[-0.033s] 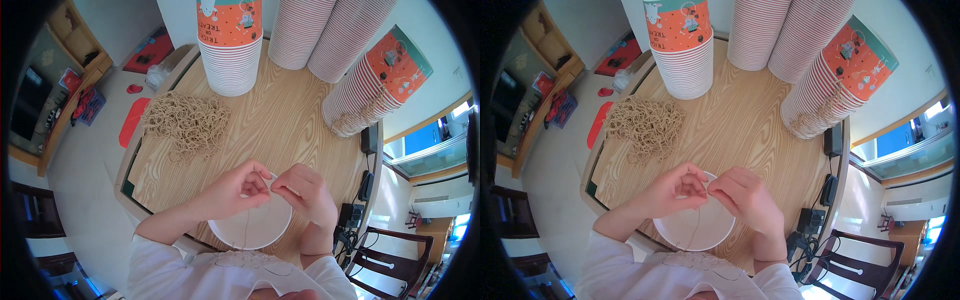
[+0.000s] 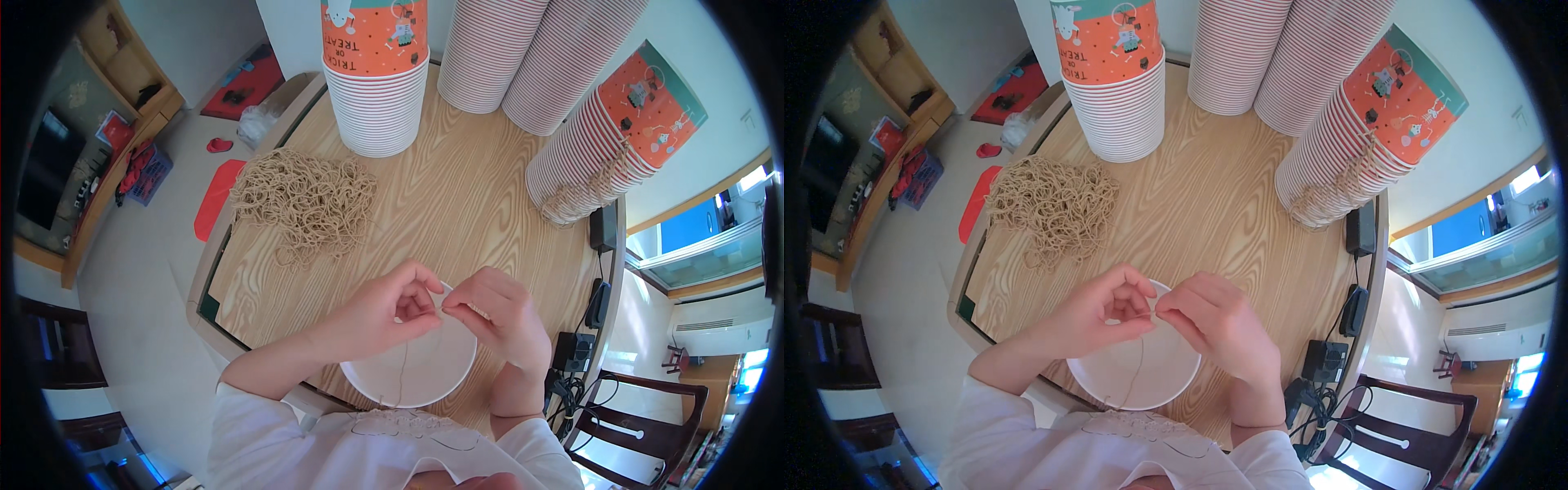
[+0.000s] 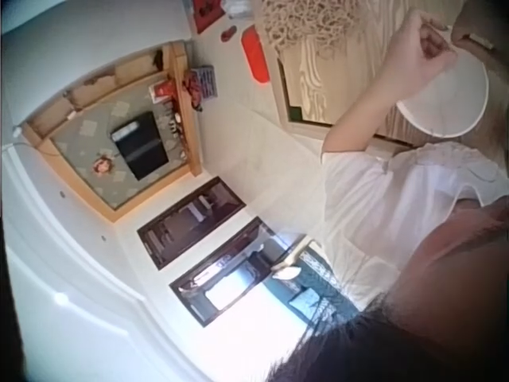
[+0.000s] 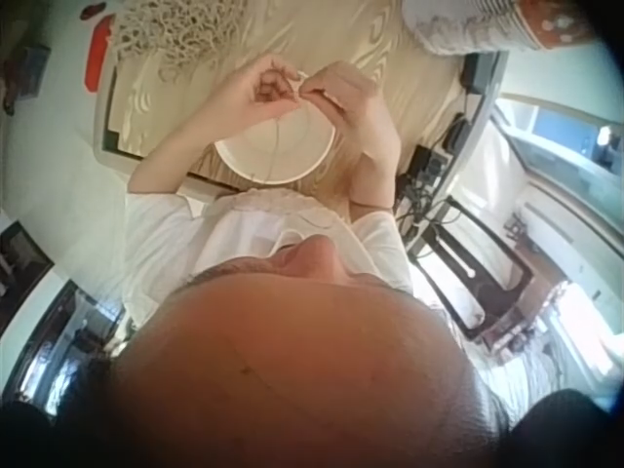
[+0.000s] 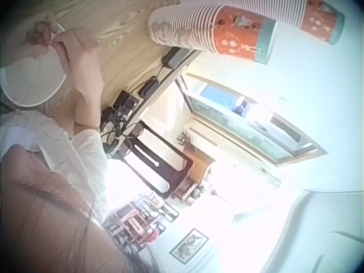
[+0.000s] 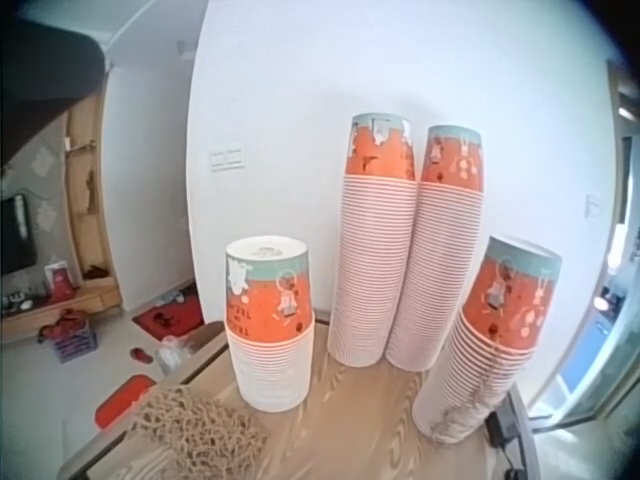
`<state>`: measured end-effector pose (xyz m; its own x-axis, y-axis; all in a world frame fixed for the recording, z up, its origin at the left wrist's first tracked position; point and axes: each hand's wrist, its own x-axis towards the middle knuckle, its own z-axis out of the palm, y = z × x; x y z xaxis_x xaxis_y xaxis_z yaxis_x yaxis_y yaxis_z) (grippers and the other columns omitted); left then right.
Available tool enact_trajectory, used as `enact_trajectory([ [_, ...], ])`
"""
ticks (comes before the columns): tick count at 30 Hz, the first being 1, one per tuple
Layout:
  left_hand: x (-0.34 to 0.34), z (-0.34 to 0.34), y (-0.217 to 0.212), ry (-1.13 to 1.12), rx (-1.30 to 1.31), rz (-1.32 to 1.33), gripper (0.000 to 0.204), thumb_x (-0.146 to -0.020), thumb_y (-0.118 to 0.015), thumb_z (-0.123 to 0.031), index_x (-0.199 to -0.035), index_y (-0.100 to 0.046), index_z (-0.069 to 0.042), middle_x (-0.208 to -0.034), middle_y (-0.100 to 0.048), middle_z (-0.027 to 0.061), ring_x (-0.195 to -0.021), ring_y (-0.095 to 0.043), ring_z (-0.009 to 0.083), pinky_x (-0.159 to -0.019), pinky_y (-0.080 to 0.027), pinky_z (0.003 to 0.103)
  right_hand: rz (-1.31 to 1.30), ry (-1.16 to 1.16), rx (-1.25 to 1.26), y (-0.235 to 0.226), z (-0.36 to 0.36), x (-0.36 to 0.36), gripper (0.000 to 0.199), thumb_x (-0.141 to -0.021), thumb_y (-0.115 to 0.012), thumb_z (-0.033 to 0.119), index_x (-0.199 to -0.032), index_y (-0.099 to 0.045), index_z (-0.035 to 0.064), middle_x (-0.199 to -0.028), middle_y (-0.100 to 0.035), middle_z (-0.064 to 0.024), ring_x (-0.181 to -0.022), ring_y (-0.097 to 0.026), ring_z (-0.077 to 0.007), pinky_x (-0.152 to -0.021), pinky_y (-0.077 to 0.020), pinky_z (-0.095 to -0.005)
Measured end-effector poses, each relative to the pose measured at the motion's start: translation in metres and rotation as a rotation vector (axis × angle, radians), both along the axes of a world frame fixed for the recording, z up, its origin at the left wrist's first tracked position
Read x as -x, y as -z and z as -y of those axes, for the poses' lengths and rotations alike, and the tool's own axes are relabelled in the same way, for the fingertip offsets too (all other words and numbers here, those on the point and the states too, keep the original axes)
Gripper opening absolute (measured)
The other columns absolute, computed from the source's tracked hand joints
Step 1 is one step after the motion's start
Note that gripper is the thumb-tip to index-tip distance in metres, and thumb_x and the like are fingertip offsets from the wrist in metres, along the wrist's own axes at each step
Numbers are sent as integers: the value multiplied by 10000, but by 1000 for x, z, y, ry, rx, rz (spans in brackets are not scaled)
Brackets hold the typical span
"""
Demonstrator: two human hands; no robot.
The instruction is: Attaching rubber bands to the rims of paper cups.
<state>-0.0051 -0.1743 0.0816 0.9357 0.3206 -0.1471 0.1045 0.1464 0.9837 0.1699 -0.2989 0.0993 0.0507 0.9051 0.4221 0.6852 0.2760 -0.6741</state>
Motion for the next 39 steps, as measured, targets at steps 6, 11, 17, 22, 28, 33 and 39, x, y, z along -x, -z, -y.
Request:
enact_trajectory([
  [6, -2, 3, -10, -46, -333, -37, 67, -908, -658, -14, -945, -605, -32, -886, -651, 9, -777, -583, 34, -695, -490, 199, 47, 56, -8, 0, 0, 1, 140, -739, -731, 51, -855, -653, 54, -784, -620, -82, -729, -613, -285, -642, -484, -371],
  [11, -2, 1, -4, -31, -100, -6, 53, -910, -662, -35, -896, -613, -19, -832, -643, -2, -754, -569, 35, -673, -476, 211, 72, 14, -42, 2, -2, 0, 134, -732, -732, 73, -842, -656, 59, -779, -617, -75, -725, -611, -275, -644, -480, -368],
  [17, -3, -2, -4, -27, -1, -8, 58, -918, -653, -48, -892, -617, -11, -816, -632, -8, -729, -545, 34, -661, -464, 215, 89, 11, -38, 0, 0, -3, 137, -737, -735, 96, -849, -665, 57, -766, -611, -68, -713, -602, -274, -636, -467, -365],
  [22, -2, -4, 1, -24, 44, -4, 58, -922, -654, -58, -899, -623, -15, -829, -640, -10, -734, -549, 31, -663, -464, 213, 41, 33, -29, -4, -3, 2, 162, -730, -744, 86, -872, -674, 54, -784, -618, -71, -719, -607, -270, -637, -474, -367],
  [28, -2, -8, -1, 13, 130, -11, 62, -924, -664, -80, -923, -638, -24, -847, -649, -11, -749, -567, 34, -674, -473, 213, 12, -8, -113, 4, -2, 0, 176, -718, -758, 78, -869, -675, 44, -809, -628, -70, -738, -619, -266, -638, -485, -361],
  [33, -1, -8, 0, 6, 119, -6, 80, -926, -669, -102, -923, -642, -27, -855, -652, -16, -749, -565, 31, -674, -470, 212, 15, -21, -120, 1, -2, -2, 162, -727, -760, 88, -853, -673, 34, -800, -627, -71, -729, -615, -263, -634, -485, -360],
  [39, 1, -2, -7, -109, -289, 40, 51, -883, -695, -73, -895, -667, -31, -772, -602, 1, -664, -556, 82, -614, -465, 241, 35, -18, -86, 0, -3, -3, 148, -755, -755, 85, -851, -661, 24, -780, -620, -82, -703, -604, -279, -626, -480, -371],
])
